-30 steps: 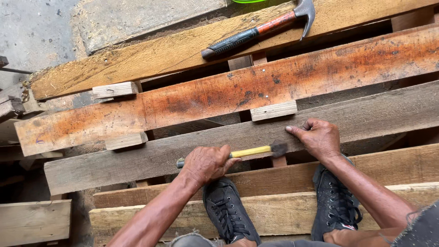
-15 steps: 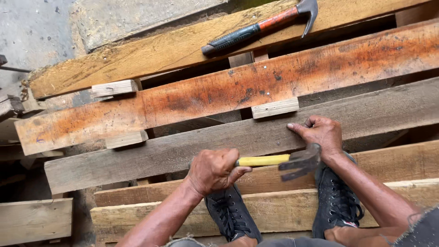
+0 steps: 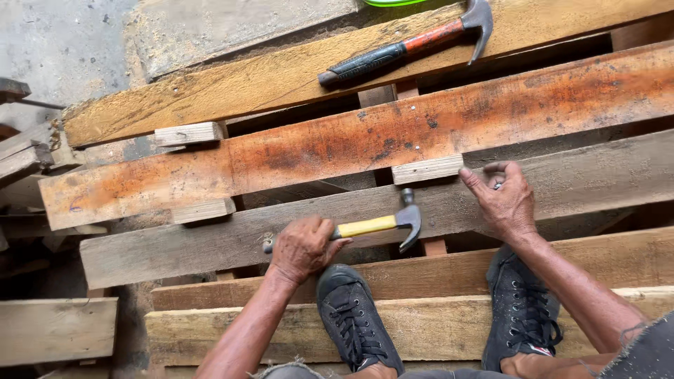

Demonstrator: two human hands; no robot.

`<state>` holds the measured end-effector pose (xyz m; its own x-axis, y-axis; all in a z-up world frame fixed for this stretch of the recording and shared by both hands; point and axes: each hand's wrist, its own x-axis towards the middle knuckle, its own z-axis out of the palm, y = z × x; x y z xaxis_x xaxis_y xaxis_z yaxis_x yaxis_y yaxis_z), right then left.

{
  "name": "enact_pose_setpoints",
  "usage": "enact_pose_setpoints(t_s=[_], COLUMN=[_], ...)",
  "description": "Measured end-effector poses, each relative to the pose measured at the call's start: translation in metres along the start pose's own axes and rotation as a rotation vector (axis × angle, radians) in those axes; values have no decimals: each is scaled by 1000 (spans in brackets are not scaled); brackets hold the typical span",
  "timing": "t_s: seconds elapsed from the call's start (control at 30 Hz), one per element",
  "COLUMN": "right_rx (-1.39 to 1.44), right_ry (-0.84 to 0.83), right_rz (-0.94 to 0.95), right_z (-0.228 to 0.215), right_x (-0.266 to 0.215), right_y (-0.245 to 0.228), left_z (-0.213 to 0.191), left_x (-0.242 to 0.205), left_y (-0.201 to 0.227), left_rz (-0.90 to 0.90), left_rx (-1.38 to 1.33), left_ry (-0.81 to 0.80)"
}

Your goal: The person assembles a wooden pallet by positioning small wooden blocks and long planks onto a base structure. They use a hammer to drive nails into the wood, securing the components together. The person repeatedly aligns and fastens multiple planks across the pallet frame.

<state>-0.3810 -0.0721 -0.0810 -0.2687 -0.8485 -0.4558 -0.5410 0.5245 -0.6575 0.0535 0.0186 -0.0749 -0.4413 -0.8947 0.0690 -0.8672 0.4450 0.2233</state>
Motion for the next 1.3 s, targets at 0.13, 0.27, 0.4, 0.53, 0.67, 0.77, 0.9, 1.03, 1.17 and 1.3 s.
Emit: enact_pose_setpoints(t_s=[0.13,0.27,0.4,0.53,0.67,0.77,0.9,1.03,1.17,1.3], right_rx=[-239,-106,196,317,339,343,339,403,482,516], right_ry=[-111,-334,-437,-493,-518,-526,-493,-483,-529,-552], right_rz=[-31,198,312,343,327,305,291,336,321,318], right_z=[6,7,18,23,24,26,24,15,12,13], right_x=[5,7,31,46,48,52,43,39,43,45], right_y=[-41,-79,-46,-23,-20,-10,-19,-28,-19,-15], left_z=[-6,-4,2,-23,-26,-24,-16,-39,-53,-59], left_x=[0,-13,-39,-55,-66,-64,-66,-60,-59,-53], left_y=[-1,-7,-37,-98,-150,-155,-151,-143,-137,-122], left_rz=[105,-19,-419,-970,-1220,-1207,-1201,-1205,-1087,-962], left_rx=[-4,42,103,247,208,211,283,104,-50,-66], left_ry=[52,150,335,396,275,249,250,317,500,587])
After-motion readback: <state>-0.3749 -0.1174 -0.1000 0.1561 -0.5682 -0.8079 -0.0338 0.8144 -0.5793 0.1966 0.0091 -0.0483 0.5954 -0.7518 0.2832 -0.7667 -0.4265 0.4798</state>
